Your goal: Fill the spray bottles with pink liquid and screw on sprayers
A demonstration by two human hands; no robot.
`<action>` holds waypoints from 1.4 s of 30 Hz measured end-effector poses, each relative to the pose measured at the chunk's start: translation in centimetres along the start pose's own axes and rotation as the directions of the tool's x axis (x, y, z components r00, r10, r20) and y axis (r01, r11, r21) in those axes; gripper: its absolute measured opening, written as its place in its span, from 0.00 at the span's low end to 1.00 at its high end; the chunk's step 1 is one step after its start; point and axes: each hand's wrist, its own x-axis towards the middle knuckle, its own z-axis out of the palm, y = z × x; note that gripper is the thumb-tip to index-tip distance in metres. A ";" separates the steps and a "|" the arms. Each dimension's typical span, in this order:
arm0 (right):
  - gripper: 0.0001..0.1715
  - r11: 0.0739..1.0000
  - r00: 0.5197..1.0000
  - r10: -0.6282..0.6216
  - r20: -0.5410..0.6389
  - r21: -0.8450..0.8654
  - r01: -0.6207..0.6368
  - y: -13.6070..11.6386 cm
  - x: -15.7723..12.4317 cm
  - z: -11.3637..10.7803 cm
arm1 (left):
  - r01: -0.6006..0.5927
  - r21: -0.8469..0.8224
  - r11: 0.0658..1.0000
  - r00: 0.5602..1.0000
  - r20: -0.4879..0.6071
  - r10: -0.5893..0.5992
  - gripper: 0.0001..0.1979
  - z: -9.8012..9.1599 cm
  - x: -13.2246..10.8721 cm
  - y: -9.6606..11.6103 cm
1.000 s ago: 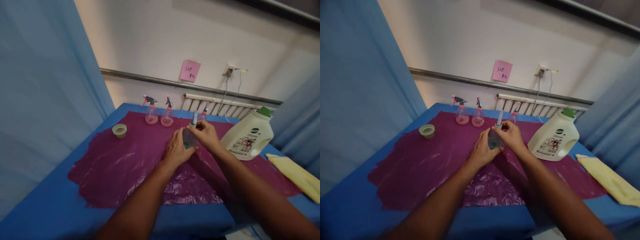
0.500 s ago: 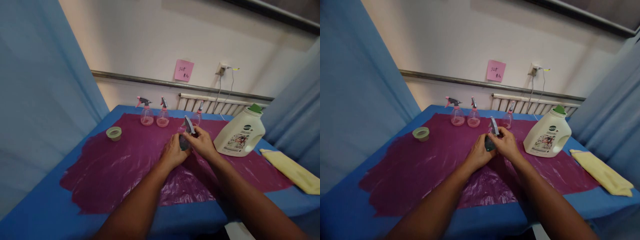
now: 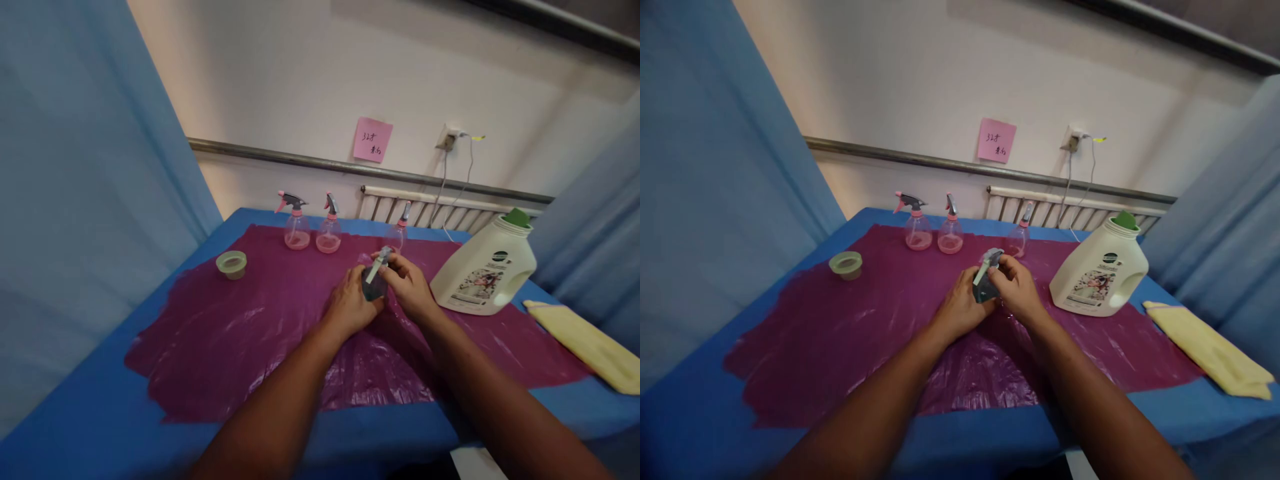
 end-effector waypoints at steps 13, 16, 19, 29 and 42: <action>0.21 0.994 0.989 -0.045 -0.140 -0.106 0.030 0.2 0.2 -0.3 | 0.014 0.006 1.000 1.000 0.024 -0.014 0.32 0.1 0.0 -0.3; 0.20 0.994 0.993 -0.050 -0.107 -0.103 0.039 -0.4 0.3 -0.4 | 0.022 0.007 1.000 0.999 0.026 -0.022 0.32 0.2 -0.1 -0.2; 0.22 0.998 0.998 -0.019 -0.053 -0.065 0.015 -0.4 0.3 -0.3 | 0.024 0.006 1.000 0.999 0.029 -0.024 0.32 0.1 -0.1 -0.1; 0.26 0.993 0.998 -0.016 -0.065 -0.121 0.008 -0.3 0.1 -0.6 | 0.024 0.043 0.999 0.999 0.029 -0.026 0.32 0.2 0.0 -0.3; 0.28 0.990 0.983 -0.139 -0.116 -0.021 0.138 -4.4 1.3 -1.8 | -0.010 0.010 1.000 1.000 0.028 0.010 0.37 0.5 0.1 -0.9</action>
